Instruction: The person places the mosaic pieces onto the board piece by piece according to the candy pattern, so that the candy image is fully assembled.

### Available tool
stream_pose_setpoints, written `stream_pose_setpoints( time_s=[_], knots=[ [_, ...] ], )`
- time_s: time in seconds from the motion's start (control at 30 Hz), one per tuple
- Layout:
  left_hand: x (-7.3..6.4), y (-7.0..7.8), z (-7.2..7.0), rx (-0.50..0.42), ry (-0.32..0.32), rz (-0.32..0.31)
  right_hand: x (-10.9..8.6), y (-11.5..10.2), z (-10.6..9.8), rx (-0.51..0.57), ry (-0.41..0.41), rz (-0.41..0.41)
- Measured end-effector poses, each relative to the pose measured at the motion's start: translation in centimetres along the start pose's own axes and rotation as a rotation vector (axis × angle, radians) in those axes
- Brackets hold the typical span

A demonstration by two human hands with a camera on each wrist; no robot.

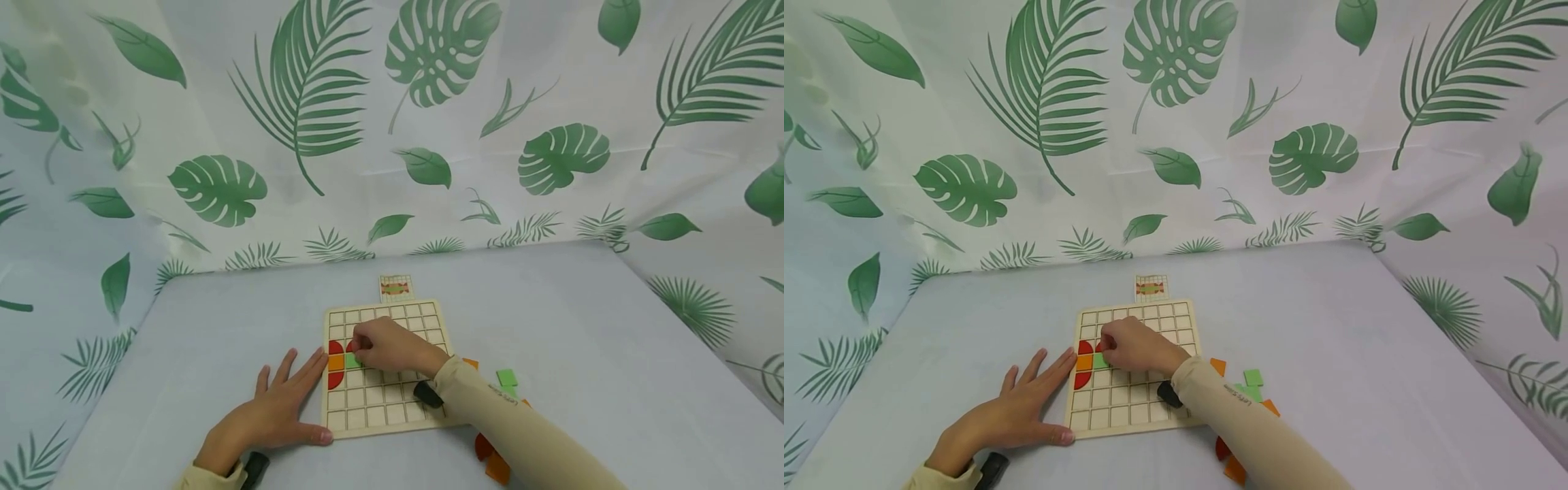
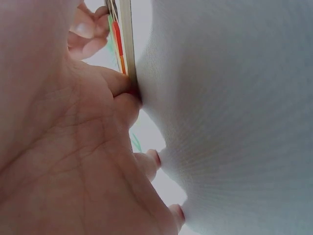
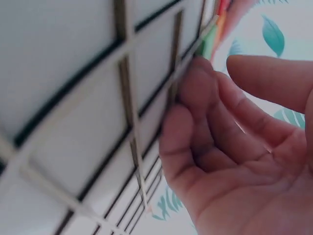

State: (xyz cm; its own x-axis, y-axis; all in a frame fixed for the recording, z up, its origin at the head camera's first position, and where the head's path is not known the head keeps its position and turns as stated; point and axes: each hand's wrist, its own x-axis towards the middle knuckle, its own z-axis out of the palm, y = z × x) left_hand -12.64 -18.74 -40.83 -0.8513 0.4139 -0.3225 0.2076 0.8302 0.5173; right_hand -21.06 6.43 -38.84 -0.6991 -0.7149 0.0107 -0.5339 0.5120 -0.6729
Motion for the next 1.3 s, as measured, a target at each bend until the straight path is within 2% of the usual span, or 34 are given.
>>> stream_pose_setpoints(
  time_s=[0.17,0.3,0.67,0.93,1.3],
  knots=[
    [0.0,0.1,0.1,0.003,0.01,0.002,-1.3,0.0,-1.0,0.017,-0.036,-0.001],
    [-0.1,0.5,-0.2,0.006,-0.006,-0.013,-2.8,-0.1,-1.6,0.061,-0.051,0.003],
    [0.0,0.5,-0.3,-0.004,-0.016,0.001,-7.7,1.4,-3.5,0.185,0.015,0.0],
    [-0.2,0.6,-0.2,-0.008,-0.01,0.002,-11.3,2.6,-5.1,0.138,0.062,-0.003],
    [-0.1,0.5,-0.2,0.001,-0.015,0.006,-16.3,3.3,-7.0,0.112,0.115,0.125]
  ],
)
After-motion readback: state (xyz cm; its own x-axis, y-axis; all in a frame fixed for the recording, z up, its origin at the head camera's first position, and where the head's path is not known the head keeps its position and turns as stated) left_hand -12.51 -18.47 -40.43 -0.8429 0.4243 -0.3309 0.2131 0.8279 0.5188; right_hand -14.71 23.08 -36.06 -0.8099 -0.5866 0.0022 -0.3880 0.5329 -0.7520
